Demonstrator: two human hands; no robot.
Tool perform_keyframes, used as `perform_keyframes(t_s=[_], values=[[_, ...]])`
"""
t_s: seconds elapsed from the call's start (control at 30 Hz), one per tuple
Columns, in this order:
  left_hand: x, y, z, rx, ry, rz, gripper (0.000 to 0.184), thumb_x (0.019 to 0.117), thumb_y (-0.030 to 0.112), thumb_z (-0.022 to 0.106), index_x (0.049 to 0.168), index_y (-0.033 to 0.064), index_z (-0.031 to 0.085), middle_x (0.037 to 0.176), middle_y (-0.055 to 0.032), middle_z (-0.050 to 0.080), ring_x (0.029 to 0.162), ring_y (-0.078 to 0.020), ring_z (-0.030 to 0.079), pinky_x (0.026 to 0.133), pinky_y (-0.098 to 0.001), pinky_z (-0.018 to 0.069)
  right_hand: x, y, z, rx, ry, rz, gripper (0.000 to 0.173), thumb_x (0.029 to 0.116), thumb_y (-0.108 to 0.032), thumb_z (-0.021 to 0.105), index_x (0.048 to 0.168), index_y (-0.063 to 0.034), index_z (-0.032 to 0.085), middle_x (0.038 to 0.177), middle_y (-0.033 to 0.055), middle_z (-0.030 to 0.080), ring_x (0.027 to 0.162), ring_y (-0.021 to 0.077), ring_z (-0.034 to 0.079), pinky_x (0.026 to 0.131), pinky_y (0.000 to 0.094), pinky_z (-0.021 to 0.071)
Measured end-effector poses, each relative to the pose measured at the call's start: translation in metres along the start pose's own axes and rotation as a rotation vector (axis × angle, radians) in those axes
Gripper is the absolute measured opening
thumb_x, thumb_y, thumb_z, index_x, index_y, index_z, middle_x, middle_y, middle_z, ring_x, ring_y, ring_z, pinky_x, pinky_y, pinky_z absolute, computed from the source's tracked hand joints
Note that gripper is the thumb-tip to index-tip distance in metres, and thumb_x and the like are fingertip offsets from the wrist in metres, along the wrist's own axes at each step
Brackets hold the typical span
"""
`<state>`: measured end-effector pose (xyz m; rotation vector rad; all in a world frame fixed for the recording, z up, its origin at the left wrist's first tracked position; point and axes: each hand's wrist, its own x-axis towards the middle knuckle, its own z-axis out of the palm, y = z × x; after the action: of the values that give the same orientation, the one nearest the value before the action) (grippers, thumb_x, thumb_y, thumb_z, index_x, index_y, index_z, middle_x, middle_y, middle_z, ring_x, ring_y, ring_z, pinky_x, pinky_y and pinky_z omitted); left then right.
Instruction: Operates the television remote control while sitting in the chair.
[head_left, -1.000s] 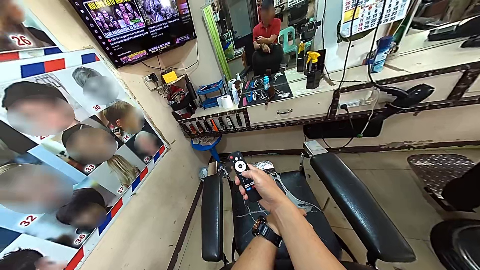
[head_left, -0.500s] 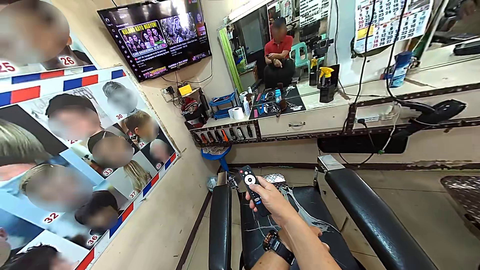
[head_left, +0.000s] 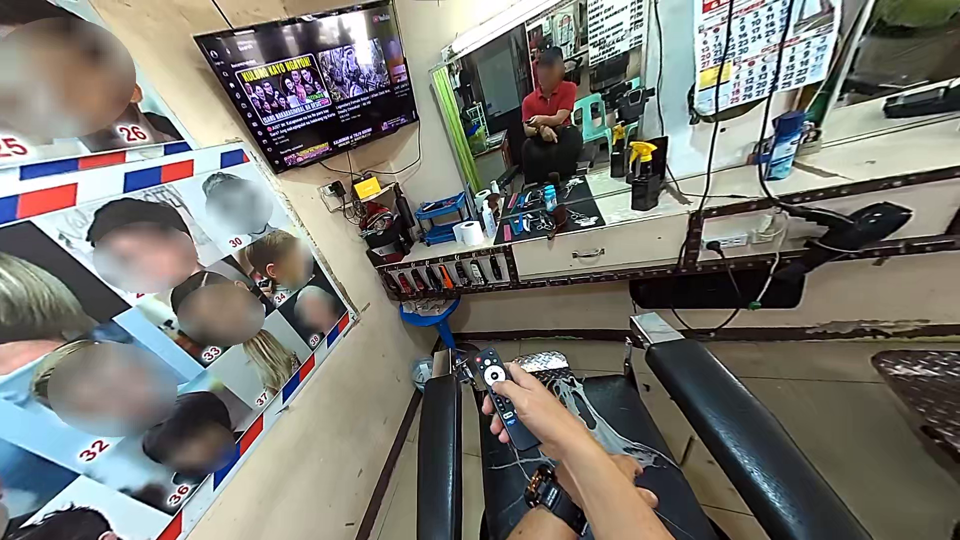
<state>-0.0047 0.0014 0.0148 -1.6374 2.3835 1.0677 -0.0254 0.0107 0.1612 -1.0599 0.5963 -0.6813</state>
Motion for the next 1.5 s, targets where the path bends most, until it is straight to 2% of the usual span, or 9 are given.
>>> perform_keyframes(t_s=[0.13, 0.23, 0.43, 0.57, 0.7, 0.87, 1.1, 1.23, 1.5], values=[[0.003, 0.0, -0.002, 0.013, -0.046, 0.017, 0.052, 0.106, 0.039, 0.055, 0.145, 0.0037, 0.055, 0.133, -0.0231, 0.066, 0.125, -0.0389, 0.062, 0.109, -0.0571, 0.0446, -0.002, -0.003, 0.004, 0.096, -0.007, 0.041, 0.034, 0.1112, -0.018, 0.038, 0.144, -0.0114, 0.041, 0.084, 0.0118, 0.064, 0.054, 0.0186, 0.063, 0.049, 0.0297, 0.0557], [0.003, 0.006, -0.005, -0.018, -0.074, -0.03, 0.052, 0.106, 0.036, 0.055, 0.146, 0.0033, 0.055, 0.135, -0.023, 0.064, 0.128, -0.0377, 0.061, 0.112, -0.0556, 0.0426, -0.006, -0.004, 0.005, 0.219, -0.051, 0.05, 0.032, 0.1104, -0.017, 0.037, 0.141, -0.0113, 0.043, 0.088, 0.0121, 0.065, 0.054, 0.0168, 0.062, 0.046, 0.0271, 0.0538], [0.027, -0.024, 0.015, 0.027, -0.058, -0.037, 0.056, 0.1029, 0.048, 0.056, 0.146, 0.0128, 0.056, 0.132, -0.0178, 0.067, 0.124, -0.0346, 0.064, 0.108, -0.0561, 0.046, -0.01, -0.005, 0.005, 0.366, -0.102, 0.05, 0.037, 0.109, -0.018, 0.038, 0.145, -0.0109, 0.044, 0.083, 0.0115, 0.062, 0.052, 0.0151, 0.06, 0.043, 0.026, 0.0522], [0.037, -0.036, 0.023, 0.034, -0.042, -0.01, 0.057, 0.102, 0.05, 0.057, 0.145, 0.0129, 0.057, 0.13, -0.0173, 0.068, 0.122, -0.034, 0.065, 0.107, -0.0558, 0.0474, -0.008, -0.002, 0.002, 0.353, -0.11, 0.034, 0.036, 0.1086, -0.018, 0.037, 0.143, -0.0104, 0.045, 0.083, 0.0106, 0.061, 0.052, 0.0143, 0.059, 0.043, 0.0254, 0.0525], [0.024, -0.02, 0.013, 0.005, -0.034, -0.026, 0.055, 0.1026, 0.046, 0.058, 0.144, 0.0106, 0.059, 0.132, -0.0183, 0.068, 0.125, -0.0353, 0.063, 0.109, -0.0553, 0.0447, -0.009, -0.003, 0.003, 0.306, -0.095, 0.05, 0.034, 0.1099, -0.019, 0.037, 0.142, -0.0099, 0.047, 0.084, 0.0115, 0.064, 0.055, 0.0163, 0.062, 0.045, 0.0267, 0.0541], [0.019, -0.014, 0.01, 0.015, -0.044, -0.028, 0.055, 0.1035, 0.046, 0.056, 0.145, 0.01, 0.057, 0.134, -0.0185, 0.067, 0.126, -0.0361, 0.062, 0.109, -0.0568, 0.0448, -0.009, -0.003, 0.007, 0.237, -0.089, 0.074, 0.03, 0.1093, -0.014, 0.037, 0.137, -0.008, 0.045, 0.097, 0.0144, 0.07, 0.064, 0.0211, 0.069, 0.05, 0.0295, 0.0568], [0.016, -0.009, 0.005, 0.009, -0.067, -0.033, 0.055, 0.1043, 0.045, 0.056, 0.147, 0.009, 0.055, 0.136, -0.0193, 0.065, 0.128, -0.0359, 0.061, 0.111, -0.0562, 0.0437, -0.007, -0.001, 0.007, 0.224, -0.111, 0.071, 0.027, 0.1084, -0.015, 0.038, 0.135, -0.0104, 0.045, 0.084, 0.0113, 0.064, 0.053, 0.0169, 0.062, 0.046, 0.0277, 0.0544], [0.019, -0.014, 0.008, 0.015, -0.066, -0.02, 0.056, 0.1038, 0.046, 0.056, 0.146, 0.0098, 0.056, 0.135, -0.0189, 0.065, 0.127, -0.0358, 0.061, 0.111, -0.0565, 0.0433, -0.007, -0.001, 0.006, 0.231, -0.106, 0.07, 0.03, 0.108, -0.015, 0.038, 0.137, -0.0106, 0.044, 0.084, 0.0107, 0.062, 0.053, 0.0165, 0.061, 0.046, 0.0279, 0.0543], [0.02, -0.017, 0.009, 0.022, -0.057, -0.008, 0.055, 0.1037, 0.047, 0.056, 0.145, 0.0104, 0.057, 0.134, -0.0186, 0.066, 0.126, -0.0362, 0.062, 0.11, -0.0569, 0.0438, -0.007, -0.001, 0.005, 0.263, -0.104, 0.061, 0.029, 0.1085, -0.016, 0.037, 0.136, -0.0101, 0.046, 0.082, 0.0104, 0.061, 0.052, 0.0164, 0.06, 0.045, 0.0276, 0.0536]])
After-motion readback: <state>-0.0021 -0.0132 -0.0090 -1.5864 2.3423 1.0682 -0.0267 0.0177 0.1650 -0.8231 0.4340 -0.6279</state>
